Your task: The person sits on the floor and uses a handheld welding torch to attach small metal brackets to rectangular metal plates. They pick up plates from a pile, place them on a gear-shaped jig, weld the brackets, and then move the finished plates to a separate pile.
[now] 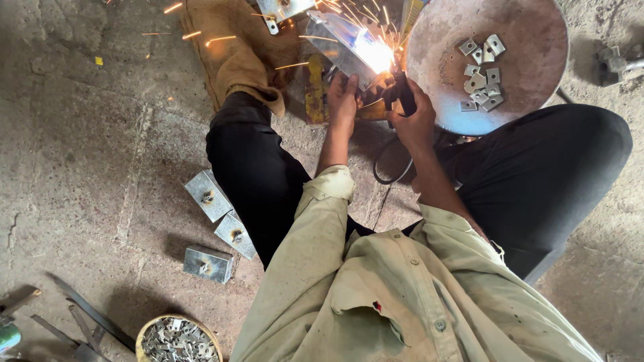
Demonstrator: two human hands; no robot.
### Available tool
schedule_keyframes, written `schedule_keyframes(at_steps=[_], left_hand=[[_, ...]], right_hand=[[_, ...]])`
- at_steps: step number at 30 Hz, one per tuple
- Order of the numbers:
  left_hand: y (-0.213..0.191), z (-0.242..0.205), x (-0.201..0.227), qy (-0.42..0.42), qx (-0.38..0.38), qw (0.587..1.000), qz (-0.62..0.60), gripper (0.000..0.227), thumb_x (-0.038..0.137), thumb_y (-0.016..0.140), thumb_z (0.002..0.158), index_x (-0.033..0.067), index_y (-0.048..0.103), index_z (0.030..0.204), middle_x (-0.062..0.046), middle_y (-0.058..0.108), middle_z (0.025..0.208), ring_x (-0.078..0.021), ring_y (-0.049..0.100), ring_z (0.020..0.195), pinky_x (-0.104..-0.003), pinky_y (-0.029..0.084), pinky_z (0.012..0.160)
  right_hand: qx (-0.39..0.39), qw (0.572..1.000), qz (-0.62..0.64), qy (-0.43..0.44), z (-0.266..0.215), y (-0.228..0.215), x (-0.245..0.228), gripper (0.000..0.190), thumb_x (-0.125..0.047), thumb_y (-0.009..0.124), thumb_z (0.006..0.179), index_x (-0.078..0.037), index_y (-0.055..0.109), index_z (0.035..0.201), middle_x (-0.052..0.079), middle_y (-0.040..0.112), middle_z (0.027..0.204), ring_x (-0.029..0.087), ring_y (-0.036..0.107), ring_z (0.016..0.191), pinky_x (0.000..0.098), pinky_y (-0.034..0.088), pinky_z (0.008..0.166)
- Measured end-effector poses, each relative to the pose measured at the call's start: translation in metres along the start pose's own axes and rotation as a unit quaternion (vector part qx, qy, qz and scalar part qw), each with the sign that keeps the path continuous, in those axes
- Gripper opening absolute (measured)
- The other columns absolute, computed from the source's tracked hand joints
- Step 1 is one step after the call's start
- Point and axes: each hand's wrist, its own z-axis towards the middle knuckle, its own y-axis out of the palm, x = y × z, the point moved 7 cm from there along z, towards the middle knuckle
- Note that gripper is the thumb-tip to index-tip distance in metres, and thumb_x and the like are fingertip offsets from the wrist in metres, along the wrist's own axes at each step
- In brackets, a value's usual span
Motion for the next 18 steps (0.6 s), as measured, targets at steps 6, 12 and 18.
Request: schedule_keyframes(at_steps=[6,12,18], left_hand=[[-0.003,0.0,0.0,0.017,-0.007,1.0,0.025,0.013,0.016,0.062,0.106,0.0054,0.062,0.113,0.003,0.057,0.073,-0.0053,0.049,0.057,-0.024,0.038,0.049],[0.002,-0.007,0.006,-0.024,0.015,1.0,0.012,0.013,0.016,0.061,0.104,0.007,0.061,0.113,0.003,0.057,0.072,-0.0048,0.047,0.054,-0.024,0.036,0.046],[0.001,-0.002,0.008,-0.027,0.017,0.998,0.048,0.016,0.02,0.059,0.104,0.007,0.059,0.114,0.002,0.055,0.068,-0.0065,0.047,0.051,-0.025,0.037,0.045]], right_hand=[[0.002,1.0,-0.01,0.012,0.0,-0.001,-0.004,0.08,-0.009,0.089,0.067,-0.005,0.06,0.142,0.017,0.069,0.127,0.028,0.069,0.117,0.0392,0.054,0.101],[0.02,1.0,0.013,0.006,0.002,-0.002,0.006,0.079,-0.006,0.087,0.071,-0.007,0.058,0.144,0.015,0.069,0.123,0.027,0.068,0.112,0.0381,0.055,0.097],[0.106,0.926,0.343,0.113,0.012,-0.013,0.05,0.075,-0.001,0.078,0.081,-0.008,0.049,0.15,0.009,0.066,0.118,0.02,0.066,0.1,0.0335,0.057,0.087]])
